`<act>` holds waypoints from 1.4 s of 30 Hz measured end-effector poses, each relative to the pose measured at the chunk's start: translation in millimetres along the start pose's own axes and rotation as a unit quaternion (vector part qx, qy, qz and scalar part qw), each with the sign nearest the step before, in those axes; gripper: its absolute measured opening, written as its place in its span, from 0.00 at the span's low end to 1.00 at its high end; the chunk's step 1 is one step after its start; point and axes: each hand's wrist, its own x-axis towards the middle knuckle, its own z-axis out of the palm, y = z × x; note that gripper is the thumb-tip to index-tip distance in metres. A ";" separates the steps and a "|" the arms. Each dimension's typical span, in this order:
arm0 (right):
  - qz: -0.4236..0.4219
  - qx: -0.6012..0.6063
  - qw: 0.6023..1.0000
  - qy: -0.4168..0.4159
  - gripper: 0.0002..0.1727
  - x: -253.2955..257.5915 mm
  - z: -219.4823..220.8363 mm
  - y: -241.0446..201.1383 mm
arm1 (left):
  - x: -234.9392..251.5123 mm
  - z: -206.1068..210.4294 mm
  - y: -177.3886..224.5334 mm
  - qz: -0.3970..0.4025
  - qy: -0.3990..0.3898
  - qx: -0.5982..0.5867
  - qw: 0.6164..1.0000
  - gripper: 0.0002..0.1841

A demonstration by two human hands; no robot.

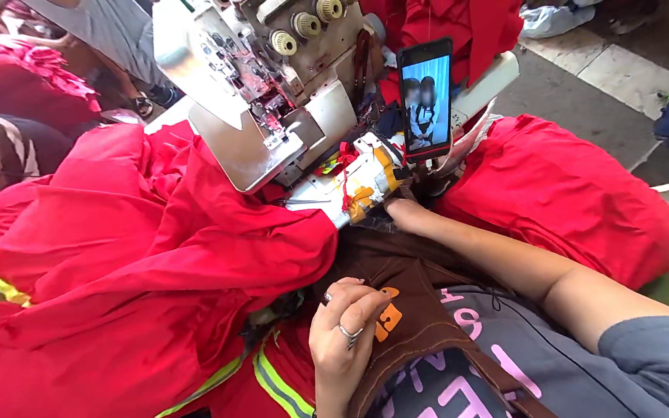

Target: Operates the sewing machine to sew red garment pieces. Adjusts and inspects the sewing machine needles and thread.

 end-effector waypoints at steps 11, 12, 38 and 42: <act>0.029 -0.111 0.992 0.044 0.07 -43.7 -21.5 -35.5 | -4.8 0.3 -5.6 -0.003 0.017 -0.001 1.000 0.02; 0.026 -0.117 0.992 0.049 0.07 -44.7 -21.6 -34.1 | -4.5 1.1 -6.2 -0.001 0.016 -0.005 1.000 0.03; -0.001 -0.121 0.993 0.005 0.11 -57.3 -37.0 -16.1 | -6.8 1.5 -7.2 0.009 0.030 -0.002 0.999 0.03; -0.002 -0.119 0.993 0.007 0.11 -57.8 -37.3 -14.7 | -7.7 0.7 -7.1 0.007 0.031 -0.002 1.000 0.03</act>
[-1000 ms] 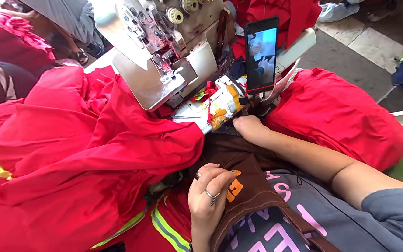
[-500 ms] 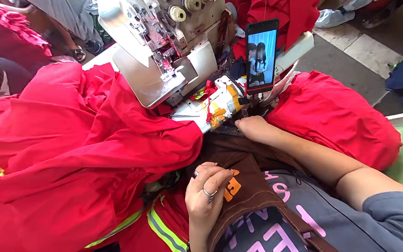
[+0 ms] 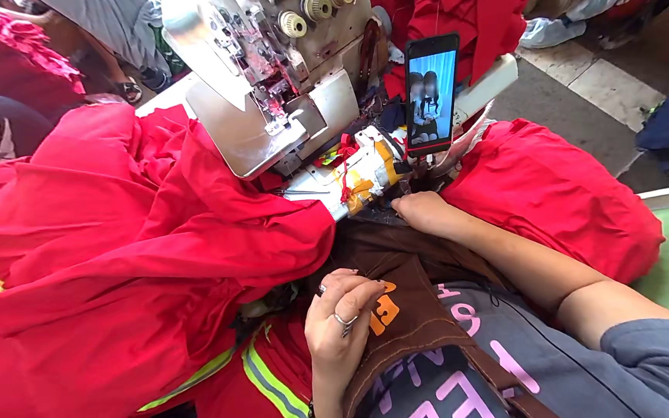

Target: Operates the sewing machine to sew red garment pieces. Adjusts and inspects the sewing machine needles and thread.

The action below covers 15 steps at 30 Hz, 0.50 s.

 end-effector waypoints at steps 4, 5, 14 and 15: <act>-0.005 0.000 1.000 0.006 0.11 -2.8 -1.4 1.4 | 0.8 -0.1 0.0 -0.005 0.001 0.005 1.000 0.03; -0.008 0.002 1.000 0.008 0.11 -3.7 -2.1 2.0 | 0.8 -0.1 -0.1 -0.007 0.000 0.007 1.000 0.03; -0.013 0.011 0.999 0.029 0.11 -8.1 -6.2 10.6 | 1.3 2.4 -2.3 -0.018 0.000 0.002 1.000 0.03; -0.015 0.014 0.999 0.033 0.11 -9.0 -6.9 11.4 | 2.0 2.2 -2.3 -0.021 0.001 0.006 1.000 0.03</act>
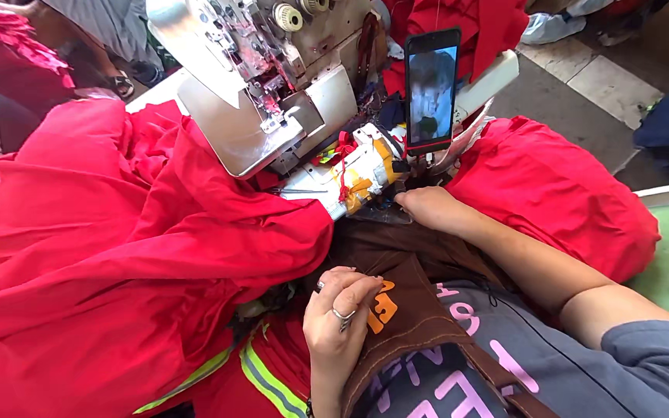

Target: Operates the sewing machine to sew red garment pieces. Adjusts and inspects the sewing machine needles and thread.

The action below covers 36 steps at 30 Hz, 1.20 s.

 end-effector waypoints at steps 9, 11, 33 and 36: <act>-0.048 0.062 0.994 0.074 0.17 -12.0 -19.5 11.3 | 40.7 -14.8 -3.5 0.044 -0.041 0.245 0.968 0.05; -0.087 0.124 0.982 0.113 0.17 -19.9 -22.2 13.5 | 53.8 -17.8 -13.7 0.060 -0.053 0.279 0.957 0.05; -0.154 0.247 0.915 0.280 0.18 -15.8 -24.5 -10.1 | 80.3 -16.7 -30.6 0.036 -0.006 0.329 0.944 0.04; -0.166 0.176 0.911 0.333 0.22 -25.9 -27.5 -21.8 | 83.7 -15.1 -29.4 0.029 -0.003 0.372 0.928 0.03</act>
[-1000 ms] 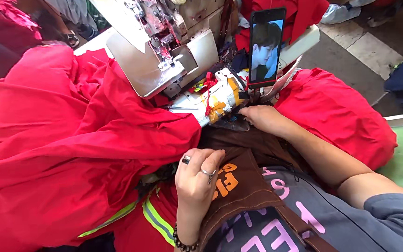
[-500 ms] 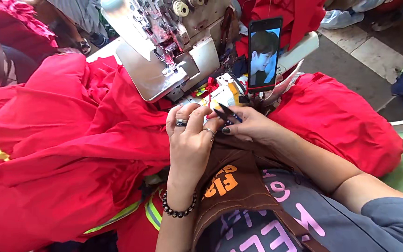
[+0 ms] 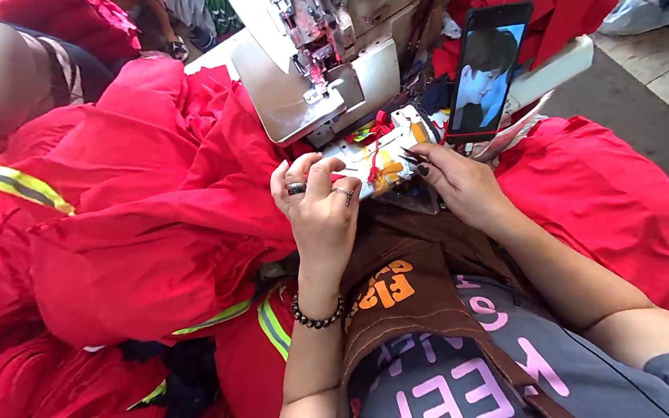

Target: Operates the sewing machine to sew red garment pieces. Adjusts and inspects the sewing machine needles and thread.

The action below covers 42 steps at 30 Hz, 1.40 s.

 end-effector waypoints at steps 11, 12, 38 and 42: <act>-0.144 -0.107 0.975 0.132 0.16 6.8 34.7 -24.0 | -2.1 -2.4 6.1 -0.019 0.021 0.036 0.999 0.02; -0.150 -0.110 0.973 0.139 0.16 8.3 35.8 -24.6 | -2.3 -1.8 6.2 -0.021 0.026 0.033 0.999 0.02; 0.032 0.280 0.959 0.010 0.11 -0.3 37.6 -30.3 | -19.4 32.1 30.8 -0.413 0.143 -0.607 0.664 0.09; 0.039 0.292 0.955 0.011 0.10 0.2 39.8 -31.3 | -20.3 34.9 35.1 -0.416 0.144 -0.620 0.650 0.09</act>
